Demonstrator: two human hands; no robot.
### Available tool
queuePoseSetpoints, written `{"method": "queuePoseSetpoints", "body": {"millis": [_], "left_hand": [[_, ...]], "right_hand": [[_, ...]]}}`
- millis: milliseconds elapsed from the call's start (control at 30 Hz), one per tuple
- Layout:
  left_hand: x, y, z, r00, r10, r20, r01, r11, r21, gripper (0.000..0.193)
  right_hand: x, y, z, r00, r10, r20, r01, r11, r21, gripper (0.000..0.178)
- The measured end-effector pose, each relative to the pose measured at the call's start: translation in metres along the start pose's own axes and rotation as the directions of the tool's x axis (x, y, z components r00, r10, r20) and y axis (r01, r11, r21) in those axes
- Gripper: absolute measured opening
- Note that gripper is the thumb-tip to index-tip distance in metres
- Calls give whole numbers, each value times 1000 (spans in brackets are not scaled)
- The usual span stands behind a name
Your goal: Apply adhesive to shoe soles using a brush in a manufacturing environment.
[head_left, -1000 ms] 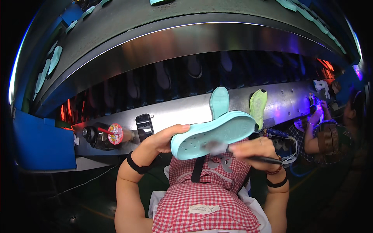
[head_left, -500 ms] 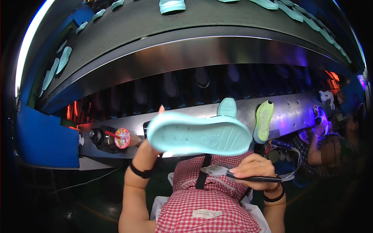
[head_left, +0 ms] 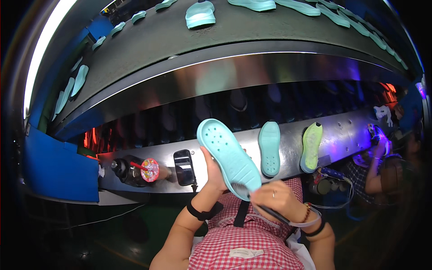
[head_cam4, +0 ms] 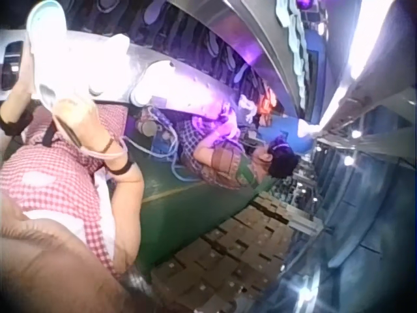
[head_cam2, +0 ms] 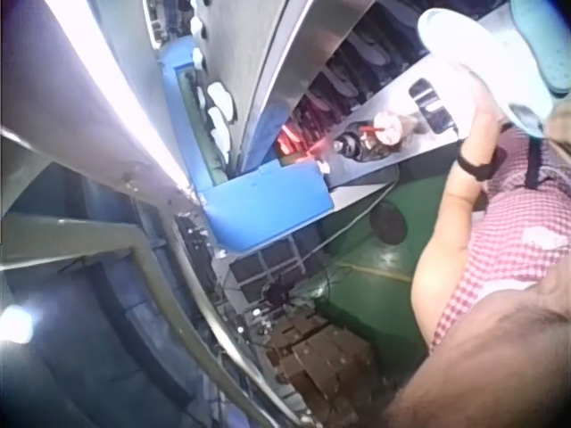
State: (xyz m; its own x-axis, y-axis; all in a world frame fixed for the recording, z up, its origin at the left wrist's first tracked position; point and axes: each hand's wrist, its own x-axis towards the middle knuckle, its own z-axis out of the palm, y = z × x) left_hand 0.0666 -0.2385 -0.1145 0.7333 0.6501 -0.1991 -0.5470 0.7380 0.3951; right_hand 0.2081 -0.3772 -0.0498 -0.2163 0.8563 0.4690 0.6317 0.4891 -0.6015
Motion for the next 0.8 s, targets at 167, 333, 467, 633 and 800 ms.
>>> {"method": "queuePoseSetpoints", "body": {"millis": [167,333,467,633,800], "left_hand": [[-10,-2,25,995,78,-66,-82,995,-63,92],[-11,-9,32,993,113,21,-112,992,-65,88],[-14,-2,39,987,153,45,-148,985,-91,77],[-9,9,38,929,245,279,-210,966,-152,78],[-7,16,43,937,246,247,-249,968,-19,74]], "right_hand": [[20,3,-22,991,91,-102,-71,981,179,23],[19,3,-6,999,33,-44,-15,935,355,21],[11,3,-23,961,181,-209,-112,946,304,19],[0,-7,-16,995,16,97,-59,890,451,22],[-8,12,-23,937,320,-142,-241,884,400,21]]}}
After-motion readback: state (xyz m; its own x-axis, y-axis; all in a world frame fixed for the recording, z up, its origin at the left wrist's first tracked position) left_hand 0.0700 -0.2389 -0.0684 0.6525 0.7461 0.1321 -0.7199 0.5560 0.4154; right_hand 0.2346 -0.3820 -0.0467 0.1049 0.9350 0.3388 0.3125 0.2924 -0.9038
